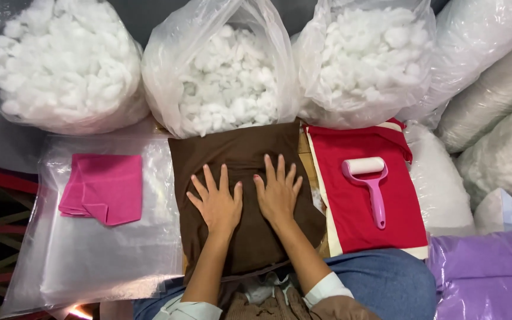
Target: Stuffing a pillowcase with fiberfill, smoothing it out, and cleaning the exterior with a lint roller.
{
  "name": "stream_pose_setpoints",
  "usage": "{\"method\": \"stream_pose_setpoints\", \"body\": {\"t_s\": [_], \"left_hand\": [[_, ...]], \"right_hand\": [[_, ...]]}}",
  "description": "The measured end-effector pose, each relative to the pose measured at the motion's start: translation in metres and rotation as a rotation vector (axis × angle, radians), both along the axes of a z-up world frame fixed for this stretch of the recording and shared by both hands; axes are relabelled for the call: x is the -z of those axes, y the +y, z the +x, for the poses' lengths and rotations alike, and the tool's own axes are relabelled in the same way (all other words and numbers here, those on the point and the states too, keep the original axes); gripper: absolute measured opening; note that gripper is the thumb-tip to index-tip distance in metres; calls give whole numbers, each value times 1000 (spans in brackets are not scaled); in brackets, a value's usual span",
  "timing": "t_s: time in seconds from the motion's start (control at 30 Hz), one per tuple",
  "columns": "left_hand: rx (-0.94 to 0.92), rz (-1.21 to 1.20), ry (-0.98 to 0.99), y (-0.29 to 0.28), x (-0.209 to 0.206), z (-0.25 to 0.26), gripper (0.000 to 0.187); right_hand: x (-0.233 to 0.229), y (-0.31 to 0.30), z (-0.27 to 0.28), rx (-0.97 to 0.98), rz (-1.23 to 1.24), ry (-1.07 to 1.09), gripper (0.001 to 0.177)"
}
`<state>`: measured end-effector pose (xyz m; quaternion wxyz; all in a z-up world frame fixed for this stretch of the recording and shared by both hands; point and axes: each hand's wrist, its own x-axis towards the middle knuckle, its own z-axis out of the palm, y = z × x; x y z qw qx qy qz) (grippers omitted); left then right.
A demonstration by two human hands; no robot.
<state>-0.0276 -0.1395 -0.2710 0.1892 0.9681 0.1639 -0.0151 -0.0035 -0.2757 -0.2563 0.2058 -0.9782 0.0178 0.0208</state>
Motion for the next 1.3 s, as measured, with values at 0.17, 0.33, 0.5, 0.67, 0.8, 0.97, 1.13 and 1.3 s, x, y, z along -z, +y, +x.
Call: {"method": "stream_pose_setpoints", "body": {"t_s": [0.17, 0.33, 0.5, 0.67, 0.8, 0.97, 1.13, 1.3], "left_hand": [[45, 67, 3, 21, 35, 20, 65], [56, 8, 158, 31, 22, 35, 70], [116, -19, 11, 3, -18, -37, 63], [168, 4, 37, 24, 22, -50, 62], [93, -23, 137, 46, -25, -97, 65], [-133, -109, 25, 80, 31, -161, 72], [-202, -296, 228, 102, 23, -153, 82], [-213, -1255, -368, 151, -58, -78, 35]], "right_hand": [[43, -8, 34, -90, -92, -9, 63], [33, -30, 56, -116, -145, 187, 66], [-37, -11, -34, -146, -36, 157, 66], [19, -53, -31, -170, -54, 185, 63], [8, -128, -48, -53, 20, 257, 48], [14, -164, -100, 52, -113, 325, 51], [-27, -140, -86, 127, 62, 219, 32], [-94, -157, -14, -36, 251, -60, 27]]}}
